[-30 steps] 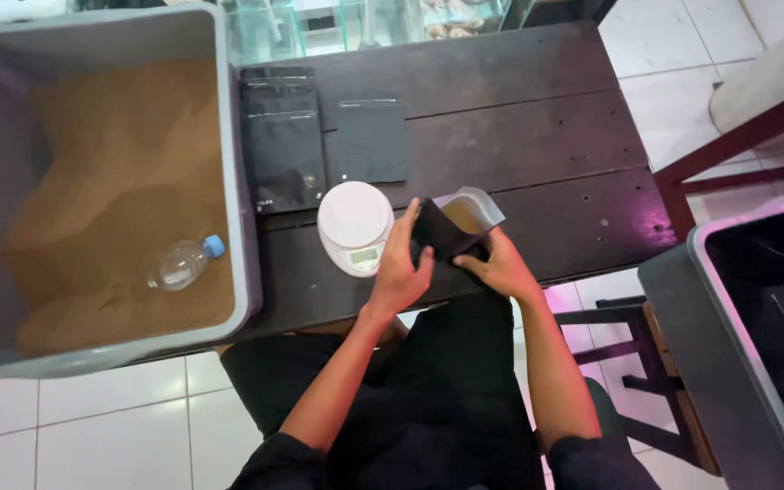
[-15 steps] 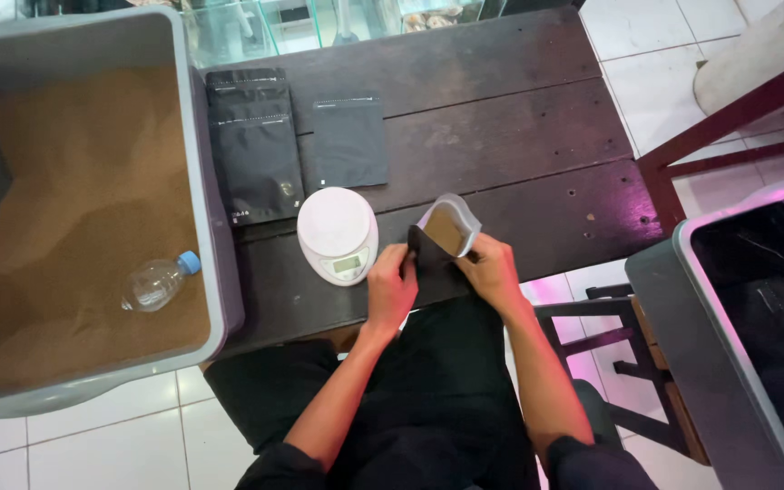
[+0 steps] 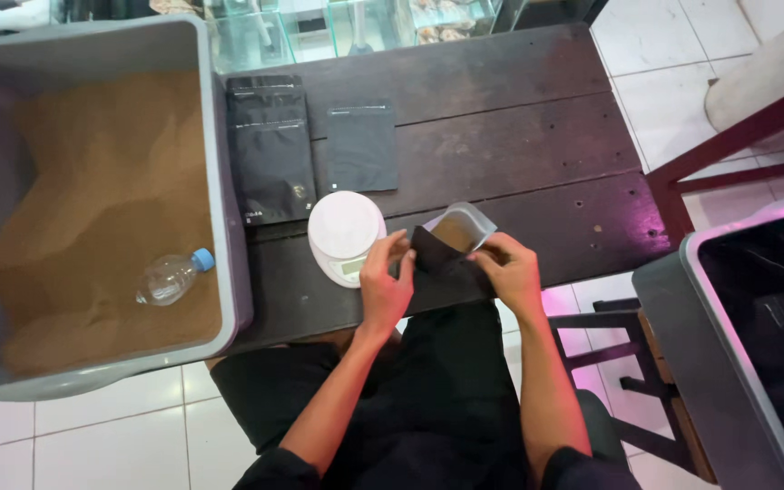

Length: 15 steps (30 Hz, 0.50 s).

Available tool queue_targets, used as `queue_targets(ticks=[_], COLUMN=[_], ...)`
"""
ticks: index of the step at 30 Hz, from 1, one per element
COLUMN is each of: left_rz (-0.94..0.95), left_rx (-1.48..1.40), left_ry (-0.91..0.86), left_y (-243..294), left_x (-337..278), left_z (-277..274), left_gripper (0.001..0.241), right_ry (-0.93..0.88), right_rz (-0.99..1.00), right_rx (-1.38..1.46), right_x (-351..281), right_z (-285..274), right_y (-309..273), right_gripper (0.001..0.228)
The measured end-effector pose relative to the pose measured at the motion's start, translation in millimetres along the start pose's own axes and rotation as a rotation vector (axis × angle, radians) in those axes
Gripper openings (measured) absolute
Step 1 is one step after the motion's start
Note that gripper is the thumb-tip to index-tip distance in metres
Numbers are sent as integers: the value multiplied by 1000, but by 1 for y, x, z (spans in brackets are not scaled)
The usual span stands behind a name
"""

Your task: The person fills a black pouch with sand from a large bin using a plastic cup, weighs the pouch on a digital scale, and seals the pouch by hand.

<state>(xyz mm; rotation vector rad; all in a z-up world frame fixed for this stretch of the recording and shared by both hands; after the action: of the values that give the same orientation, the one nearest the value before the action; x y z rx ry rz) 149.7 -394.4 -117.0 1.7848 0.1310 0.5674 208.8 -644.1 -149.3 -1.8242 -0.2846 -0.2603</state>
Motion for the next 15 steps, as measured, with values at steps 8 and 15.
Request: queue_targets(ticks=[8, 15], left_rz=[17, 78], left_rx=[76, 77], left_ry=[9, 180], left_y=[3, 29], left_x=[-4, 23], left_z=[-4, -73], left_gripper=[13, 15], right_ry=[-55, -185], right_rz=[-39, -396], right_rx=[-190, -116], right_x=[-11, 41], right_z=[13, 71], right_y=[29, -87], right_gripper=[24, 12])
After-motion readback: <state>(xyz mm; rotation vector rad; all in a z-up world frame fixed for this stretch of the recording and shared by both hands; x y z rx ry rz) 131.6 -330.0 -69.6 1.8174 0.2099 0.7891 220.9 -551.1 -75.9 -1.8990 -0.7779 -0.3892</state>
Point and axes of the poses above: each hand's wrist, its own x-axis towards the middle knuckle, its own z-axis out of the palm, y = z × x, the point moved 5 cm from there along x, towards the middle knuckle, and after that the axes turned 8 degrees about -z, right-handed, at the moved point
